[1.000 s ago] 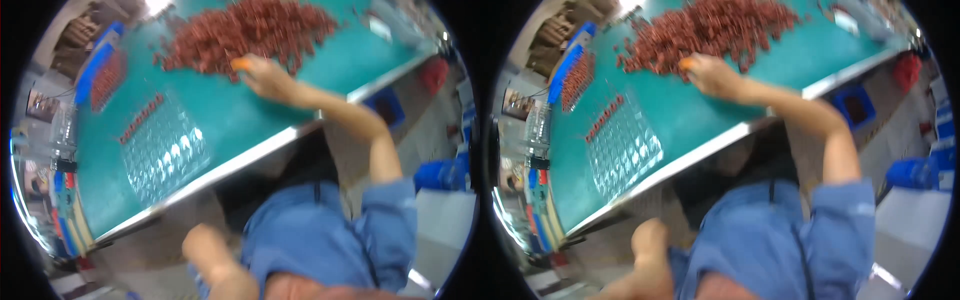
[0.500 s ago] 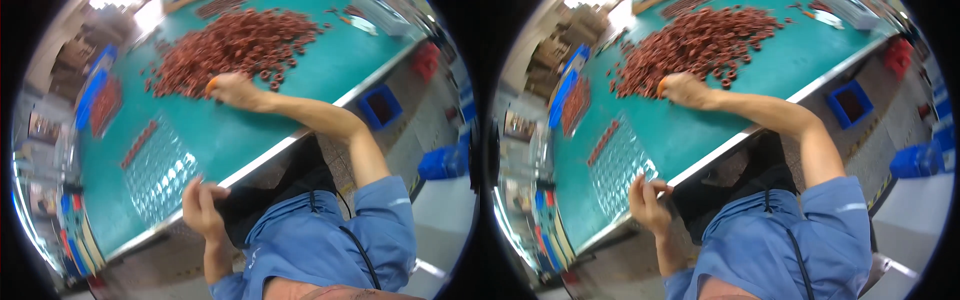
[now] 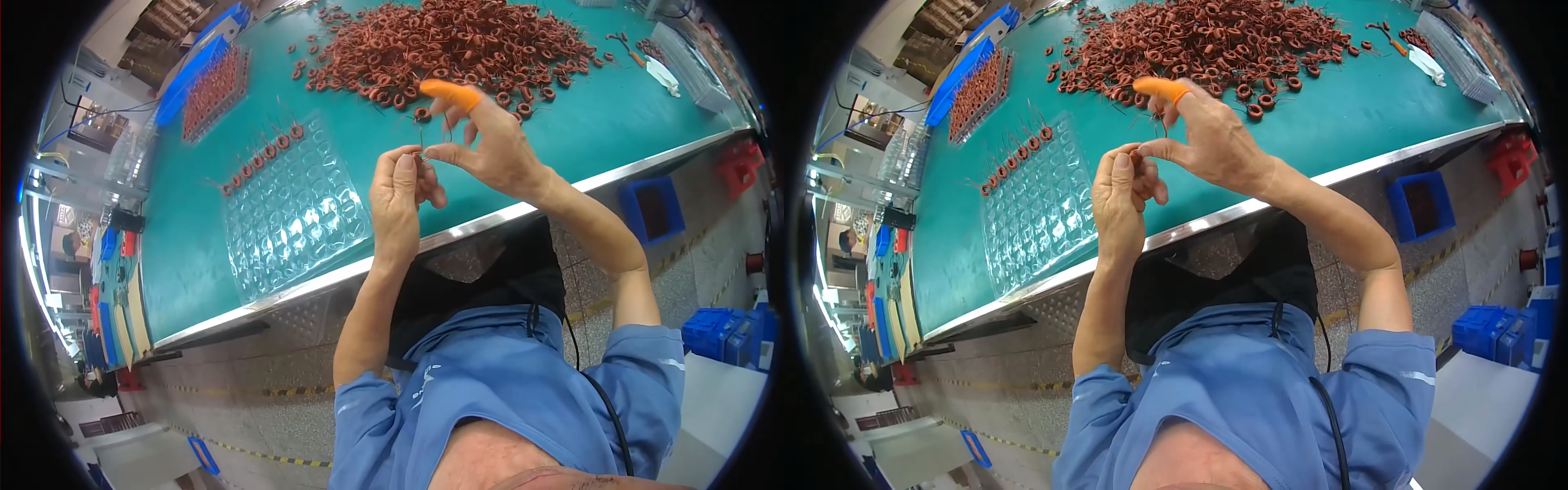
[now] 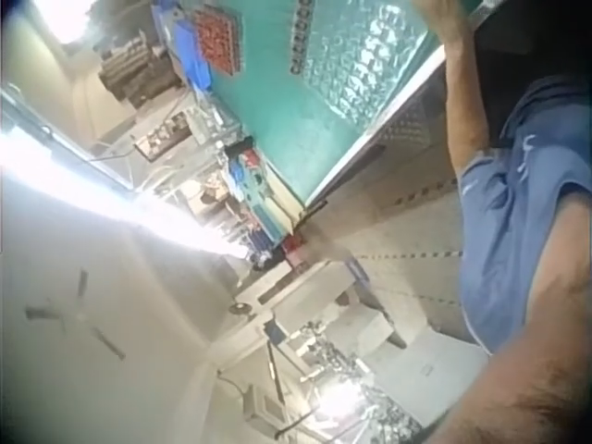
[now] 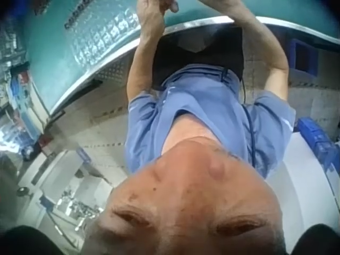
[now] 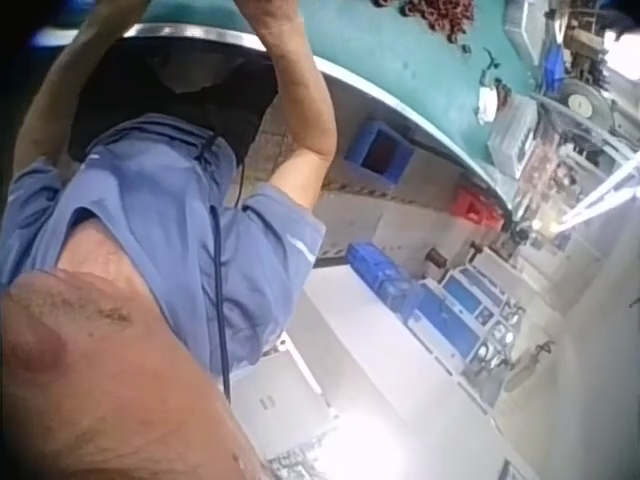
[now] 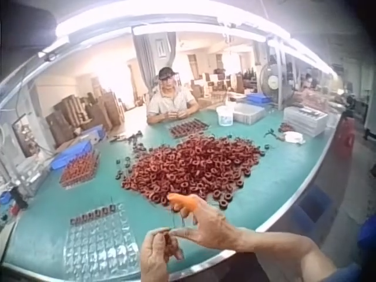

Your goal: The recorder is arranging small toroidal copper wire coils into a plastic blister tray on an electronics assembly line.

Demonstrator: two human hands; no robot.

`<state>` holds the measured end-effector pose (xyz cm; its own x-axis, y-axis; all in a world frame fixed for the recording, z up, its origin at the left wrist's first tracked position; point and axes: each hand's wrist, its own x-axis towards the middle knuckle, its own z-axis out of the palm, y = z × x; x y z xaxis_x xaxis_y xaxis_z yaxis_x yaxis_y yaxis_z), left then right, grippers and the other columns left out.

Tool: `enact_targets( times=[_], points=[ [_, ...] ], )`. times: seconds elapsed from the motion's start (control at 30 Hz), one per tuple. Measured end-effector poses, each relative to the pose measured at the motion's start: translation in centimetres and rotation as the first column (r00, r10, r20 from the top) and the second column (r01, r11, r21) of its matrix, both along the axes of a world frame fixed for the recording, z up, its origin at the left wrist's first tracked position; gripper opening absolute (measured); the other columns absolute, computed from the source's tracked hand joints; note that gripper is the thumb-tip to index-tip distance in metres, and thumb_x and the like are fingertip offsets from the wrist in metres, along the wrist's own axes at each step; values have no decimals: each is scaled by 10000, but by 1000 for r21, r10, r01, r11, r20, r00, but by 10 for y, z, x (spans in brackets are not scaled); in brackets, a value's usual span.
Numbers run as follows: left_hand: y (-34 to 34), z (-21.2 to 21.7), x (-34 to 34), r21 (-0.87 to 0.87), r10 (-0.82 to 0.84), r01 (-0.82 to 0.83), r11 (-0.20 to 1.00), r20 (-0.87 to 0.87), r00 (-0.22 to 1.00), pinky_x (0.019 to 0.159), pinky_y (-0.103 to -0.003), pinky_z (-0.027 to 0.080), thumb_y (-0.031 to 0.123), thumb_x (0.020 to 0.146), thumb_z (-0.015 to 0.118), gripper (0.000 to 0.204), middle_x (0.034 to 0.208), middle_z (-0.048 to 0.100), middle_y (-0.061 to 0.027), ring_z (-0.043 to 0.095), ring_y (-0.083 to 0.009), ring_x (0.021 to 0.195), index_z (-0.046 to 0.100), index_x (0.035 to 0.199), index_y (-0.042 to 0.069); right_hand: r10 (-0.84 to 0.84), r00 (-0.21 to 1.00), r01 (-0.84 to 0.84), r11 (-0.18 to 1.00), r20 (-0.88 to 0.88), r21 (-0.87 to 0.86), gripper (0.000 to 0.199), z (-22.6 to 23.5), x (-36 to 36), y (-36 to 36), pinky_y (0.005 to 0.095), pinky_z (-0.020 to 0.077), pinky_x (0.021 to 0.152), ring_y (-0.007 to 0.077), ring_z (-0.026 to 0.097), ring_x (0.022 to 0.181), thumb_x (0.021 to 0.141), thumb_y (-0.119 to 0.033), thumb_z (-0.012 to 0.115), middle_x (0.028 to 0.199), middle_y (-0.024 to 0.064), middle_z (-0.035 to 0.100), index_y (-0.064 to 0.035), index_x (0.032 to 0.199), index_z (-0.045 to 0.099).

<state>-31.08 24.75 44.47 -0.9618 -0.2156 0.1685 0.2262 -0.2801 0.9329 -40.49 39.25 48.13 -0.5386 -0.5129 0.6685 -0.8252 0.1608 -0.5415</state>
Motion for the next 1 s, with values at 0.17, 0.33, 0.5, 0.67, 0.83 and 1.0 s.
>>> enact_targets(
  times=[0.17, 0.33, 0.5, 0.67, 0.83, 1.0],
  points=[
    [13, 9, -5, 17, -142, 142, 990, 25, 989, 597, -255, 451, 199, 980, 506, 308, 854, 544, -73, 561, -147, 683, 498, 1170, -43, 14, 997, -12, 999, 71, -29, 544, 0, -3, 31, 323, 515, 748, 197, 605, 871, 818, -287, 743, 995, 93, 606, -64, 1272, 543],
    [17, 15, 7, -317, -9, 6, 948, -7, 1000, 605, -263, 450, 71, 920, 500, 242, 852, 543, -88, 531, -133, 677, 474, 1128, -50, 345, 655, -343, 929, 672, -142, 374, 3, -9, 37, 315, 538, 754, 202, 666, 851, 898, -230, 614, 985, 153, 666, 29, 1165, 585],
    [32, 1, 3, 151, -259, 255, 955, 8, 966, 539, -200, 396, 174, 1001, 487, 234, 888, 502, -56, 477, -95, 641, 471, 1145, -8, 301, 780, -250, 953, 548, -169, 343, 0, 12, 46, 346, 524, 693, 211, 672, 737, 849, -179, 605, 803, 146, 687, 61, 1095, 601],
    [33, -11, 1, -58, -240, 238, 970, -38, 970, 521, -204, 393, 188, 1000, 497, 207, 836, 494, -46, 464, -84, 619, 507, 1085, 0, 232, 756, -351, 933, 612, 80, 378, 11, 5, 66, 357, 520, 724, 240, 681, 806, 917, -281, 599, 846, 161, 694, 47, 1106, 611],
    [33, -4, 7, 50, -331, 329, 943, 41, 943, 521, -209, 386, 254, 1016, 465, 277, 832, 502, -54, 485, -107, 629, 522, 1086, -8, 169, 873, -227, 971, 457, 74, 302, -12, 3, 48, 358, 506, 669, 219, 650, 718, 904, -283, 595, 784, 120, 672, -15, 801, 690],
    [46, -3, 8, 124, -68, 46, 991, 183, 981, 509, -202, 380, 265, 1017, 471, 267, 843, 549, -43, 475, -85, 589, 543, 1050, 10, -87, 704, 227, 968, -704, 107, 121, -20, 40, 35, 346, 454, 700, 173, 548, 770, 693, -229, 628, 717, 18, 558, -136, 623, 598]
  ],
)
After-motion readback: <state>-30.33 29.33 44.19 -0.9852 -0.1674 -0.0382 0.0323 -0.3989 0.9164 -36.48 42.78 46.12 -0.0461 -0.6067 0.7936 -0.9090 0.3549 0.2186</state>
